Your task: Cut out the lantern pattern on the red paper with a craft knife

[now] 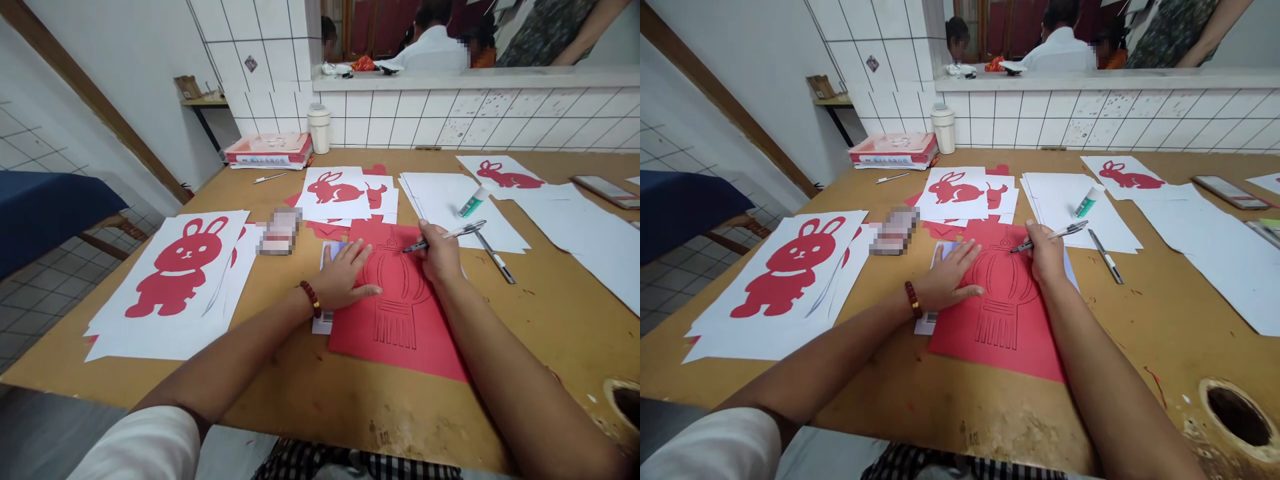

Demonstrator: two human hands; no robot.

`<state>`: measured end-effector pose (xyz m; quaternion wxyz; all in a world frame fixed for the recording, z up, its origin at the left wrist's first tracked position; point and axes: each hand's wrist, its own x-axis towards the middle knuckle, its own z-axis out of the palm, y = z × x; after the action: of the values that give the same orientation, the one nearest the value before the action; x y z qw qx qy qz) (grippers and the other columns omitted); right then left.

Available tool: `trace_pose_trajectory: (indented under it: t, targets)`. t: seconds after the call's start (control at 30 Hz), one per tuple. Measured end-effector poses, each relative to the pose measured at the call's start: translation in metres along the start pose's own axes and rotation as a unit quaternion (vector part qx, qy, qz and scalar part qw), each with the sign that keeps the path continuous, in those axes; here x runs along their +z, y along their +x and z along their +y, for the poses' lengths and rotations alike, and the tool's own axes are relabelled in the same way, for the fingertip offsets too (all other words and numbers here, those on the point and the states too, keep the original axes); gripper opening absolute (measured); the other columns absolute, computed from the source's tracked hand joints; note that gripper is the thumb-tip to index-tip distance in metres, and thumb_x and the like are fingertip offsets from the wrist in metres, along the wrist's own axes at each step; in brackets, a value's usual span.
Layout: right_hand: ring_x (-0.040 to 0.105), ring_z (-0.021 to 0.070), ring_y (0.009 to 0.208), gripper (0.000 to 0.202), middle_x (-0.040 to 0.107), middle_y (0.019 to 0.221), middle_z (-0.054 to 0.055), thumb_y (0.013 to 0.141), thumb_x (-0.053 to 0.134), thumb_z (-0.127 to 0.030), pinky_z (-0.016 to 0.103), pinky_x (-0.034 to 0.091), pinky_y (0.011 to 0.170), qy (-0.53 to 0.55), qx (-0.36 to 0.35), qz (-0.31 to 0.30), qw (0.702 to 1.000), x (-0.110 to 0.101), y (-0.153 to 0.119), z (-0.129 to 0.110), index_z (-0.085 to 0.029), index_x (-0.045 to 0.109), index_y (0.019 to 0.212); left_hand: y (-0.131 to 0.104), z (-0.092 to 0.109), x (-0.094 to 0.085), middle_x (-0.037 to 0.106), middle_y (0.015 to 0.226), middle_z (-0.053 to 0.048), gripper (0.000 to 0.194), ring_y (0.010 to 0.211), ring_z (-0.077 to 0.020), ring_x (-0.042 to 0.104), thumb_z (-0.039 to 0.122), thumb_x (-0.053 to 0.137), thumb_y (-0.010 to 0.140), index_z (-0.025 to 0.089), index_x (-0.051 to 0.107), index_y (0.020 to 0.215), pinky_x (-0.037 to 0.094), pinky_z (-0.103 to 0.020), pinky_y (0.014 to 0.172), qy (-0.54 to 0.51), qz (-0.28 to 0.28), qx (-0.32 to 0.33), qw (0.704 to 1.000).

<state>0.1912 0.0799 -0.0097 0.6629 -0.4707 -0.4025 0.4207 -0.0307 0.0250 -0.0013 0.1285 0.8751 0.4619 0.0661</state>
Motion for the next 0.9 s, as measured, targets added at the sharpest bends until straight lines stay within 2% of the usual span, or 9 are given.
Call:
trace_pose_trajectory:
  t: [0.13, 0.23, 0.3, 0.4, 0.43, 0.5, 0.6, 0.73, 0.9]
  targets:
    - [0.032, 0.0054, 0.034, 0.05, 0.045, 0.044, -0.005, 0.063, 0.084, -0.054, 0.024, 0.02, 0.033, 0.012, 0.014, -0.033, 0.999, 0.0, -0.001, -0.005, -0.021, 0.05, 0.051, -0.008, 0.007, 0.006, 0.021, 0.166, -0.019, 0.09, 0.155, -0.0369, 0.017, 0.079, 0.034, 0.093, 0.018, 0.032, 0.158, 0.003, -0.071, 0.119, 0.073, 0.007, 0.055, 0.996]
    - [0.031, 0.0054, 0.033, 0.047, 0.042, 0.042, -0.006, 0.066, 0.083, -0.05, 0.024, 0.019, 0.033, -0.023, 0.047, -0.02, 0.998, 0.004, 0.001, -0.022, -0.02, 0.049, 0.051, -0.014, 0.018, 0.01, 0.028, 0.163, -0.023, 0.098, 0.152, -0.0404, 0.023, 0.085, 0.03, 0.088, 0.014, 0.038, 0.155, 0.005, -0.072, 0.119, 0.086, 0.03, 0.046, 0.995]
    - [0.031, 0.0057, 0.034, 0.044, 0.041, 0.042, -0.006, 0.071, 0.08, -0.045, 0.024, 0.019, 0.033, -0.034, 0.04, -0.009, 0.999, 0.009, 0.003, -0.035, -0.021, 0.048, 0.053, -0.015, 0.021, 0.01, 0.036, 0.158, -0.025, 0.101, 0.15, -0.0405, 0.028, 0.087, 0.029, 0.086, 0.011, 0.045, 0.151, 0.004, -0.07, 0.12, 0.084, 0.052, 0.052, 0.994]
    - [0.032, 0.0062, 0.035, 0.041, 0.044, 0.046, -0.005, 0.076, 0.076, -0.043, 0.024, 0.021, 0.034, -0.006, 0.01, -0.013, 1.0, 0.015, 0.006, -0.044, -0.022, 0.047, 0.056, -0.01, 0.016, 0.007, 0.05, 0.15, -0.02, 0.088, 0.148, -0.0382, 0.033, 0.081, 0.032, 0.091, 0.015, 0.055, 0.144, 0.007, -0.068, 0.122, 0.069, 0.076, 0.039, 0.994]
    - [0.031, 0.0063, 0.035, 0.042, 0.044, 0.046, -0.005, 0.077, 0.075, -0.044, 0.025, 0.022, 0.035, -0.009, 0.007, -0.018, 1.0, 0.015, 0.006, -0.041, -0.022, 0.046, 0.056, -0.008, 0.013, 0.006, 0.051, 0.15, -0.018, 0.083, 0.149, -0.0366, 0.033, 0.078, 0.034, 0.094, 0.016, 0.054, 0.144, 0.01, -0.066, 0.123, 0.059, 0.08, 0.03, 0.995]
    - [0.03, 0.007, 0.035, 0.044, 0.04, 0.044, -0.005, 0.078, 0.074, -0.049, 0.026, 0.022, 0.035, -0.041, 0.008, -0.024, 0.999, 0.012, 0.003, -0.032, -0.023, 0.046, 0.055, -0.003, 0.006, 0.005, 0.039, 0.16, -0.014, 0.075, 0.151, -0.0339, 0.028, 0.071, 0.036, 0.098, 0.018, 0.049, 0.148, 0.017, -0.062, 0.123, 0.039, 0.057, 0.037, 0.997]
    - [0.03, 0.0082, 0.036, 0.047, 0.037, 0.042, -0.005, 0.076, 0.074, -0.053, 0.027, 0.021, 0.036, -0.099, 0.013, -0.023, 0.995, 0.0, -0.004, -0.014, -0.022, 0.047, 0.052, 0.0, 0.0, 0.007, 0.028, 0.165, -0.013, 0.071, 0.153, -0.0338, 0.024, 0.067, 0.04, 0.099, 0.018, 0.044, 0.152, 0.016, -0.063, 0.123, 0.037, 0.025, 0.045, 0.998]
    - [0.034, 0.0092, 0.043, 0.049, 0.041, 0.044, -0.004, 0.078, 0.073, -0.05, 0.027, 0.026, 0.043, -0.194, -0.04, -0.052, 0.979, -0.015, -0.01, -0.007, -0.021, 0.048, 0.048, 0.0, 0.001, 0.009, 0.029, 0.165, -0.013, 0.069, 0.153, -0.0339, 0.024, 0.064, 0.042, 0.1, 0.019, 0.044, 0.152, 0.014, -0.063, 0.124, 0.04, 0.024, 0.038, 0.998]
    - [0.032, 0.0095, 0.045, 0.051, 0.038, 0.044, -0.005, 0.082, 0.071, -0.048, 0.028, 0.026, 0.046, -0.218, -0.059, -0.034, 0.974, -0.019, -0.008, -0.009, -0.022, 0.043, 0.049, -0.001, 0.002, 0.008, 0.03, 0.164, -0.013, 0.066, 0.153, -0.0331, 0.024, 0.062, 0.041, 0.101, 0.02, 0.044, 0.152, 0.014, -0.062, 0.124, 0.038, 0.024, 0.041, 0.998]
